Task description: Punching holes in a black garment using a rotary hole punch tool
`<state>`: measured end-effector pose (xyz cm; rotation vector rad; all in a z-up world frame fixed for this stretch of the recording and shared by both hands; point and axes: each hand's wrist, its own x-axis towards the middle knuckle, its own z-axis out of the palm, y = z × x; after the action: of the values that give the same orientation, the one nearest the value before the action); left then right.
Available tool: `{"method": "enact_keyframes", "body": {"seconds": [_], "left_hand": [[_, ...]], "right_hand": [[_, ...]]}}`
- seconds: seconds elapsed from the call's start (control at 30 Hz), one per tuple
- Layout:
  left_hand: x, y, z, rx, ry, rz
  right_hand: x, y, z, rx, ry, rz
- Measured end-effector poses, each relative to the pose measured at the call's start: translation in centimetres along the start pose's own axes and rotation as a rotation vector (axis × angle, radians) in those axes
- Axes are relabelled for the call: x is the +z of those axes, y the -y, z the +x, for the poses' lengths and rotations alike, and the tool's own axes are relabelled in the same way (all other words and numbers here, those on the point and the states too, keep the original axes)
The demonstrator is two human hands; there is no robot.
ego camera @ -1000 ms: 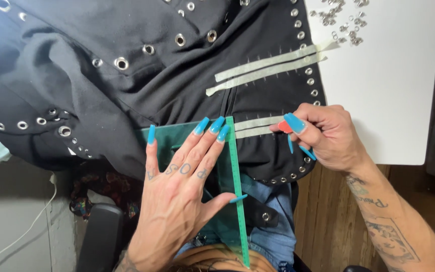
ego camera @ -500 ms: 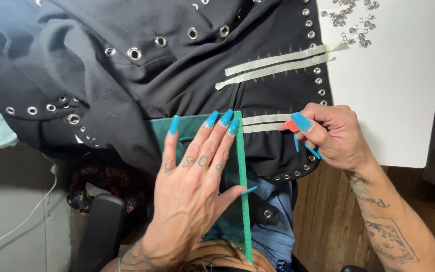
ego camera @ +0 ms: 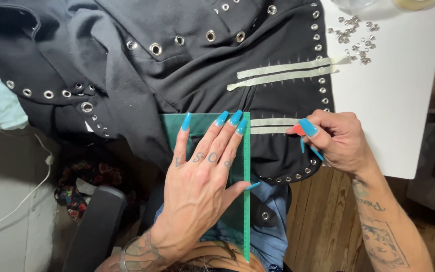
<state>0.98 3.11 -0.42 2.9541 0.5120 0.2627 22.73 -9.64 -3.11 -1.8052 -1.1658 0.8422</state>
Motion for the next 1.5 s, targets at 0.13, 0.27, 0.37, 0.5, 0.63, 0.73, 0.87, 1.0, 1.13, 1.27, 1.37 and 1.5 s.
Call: {"method": "enact_keyframes", "body": {"seconds": [0.13, 0.27, 0.37, 0.5, 0.63, 0.73, 0.87, 1.0, 1.13, 1.27, 1.37, 1.5], "left_hand": [[0.0, -0.1, -0.2, -0.012, -0.026, -0.01], [0.1, 0.1, -0.2, -0.021, -0.055, -0.049], [0.0, 0.0, -0.3, -0.02, -0.041, -0.055], [0.0, 0.3, -0.5, -0.036, -0.048, -0.103], [0.1, 0.4, -0.6, -0.034, -0.029, -0.089], [0.3, 0.6, -0.5, -0.047, -0.037, -0.091], [0.7, 0.7, -0.9, -0.059, -0.034, -0.093], [0.7, 0.7, -1.0, -0.061, -0.037, -0.079], [0.6, 0.7, -1.0, -0.052, -0.059, -0.119], [0.5, 1.2, -1.0, -0.027, -0.07, -0.143], [0.2, 1.6, -1.1, -0.003, -0.068, -0.167], [-0.9, 2.8, -0.5, -0.043, -0.048, -0.109]], "right_hand": [[0.5, 2.3, 0.3, 0.116, -0.023, -0.019], [2.7, 4.9, 1.1, 0.095, -0.17, -0.044], [4.5, 6.0, 1.6, 0.061, -0.128, -0.07], [5.5, 4.8, 1.6, -0.02, -0.124, -0.31], [5.4, 5.4, 1.8, -0.035, -0.064, -0.36], [5.6, 5.4, 2.3, -0.086, -0.05, -0.435], [5.8, 5.4, 2.4, -0.044, -0.007, -0.444], [5.7, 5.9, 2.4, -0.049, 0.021, -0.456], [4.8, 6.0, 2.6, 0.138, 0.106, -0.248], [3.6, 3.5, 2.3, 0.26, -0.122, 0.262], [2.7, 1.3, 1.8, 0.249, -0.298, 0.619], [1.4, 0.4, 1.4, 0.135, -0.387, 1.273]]}}
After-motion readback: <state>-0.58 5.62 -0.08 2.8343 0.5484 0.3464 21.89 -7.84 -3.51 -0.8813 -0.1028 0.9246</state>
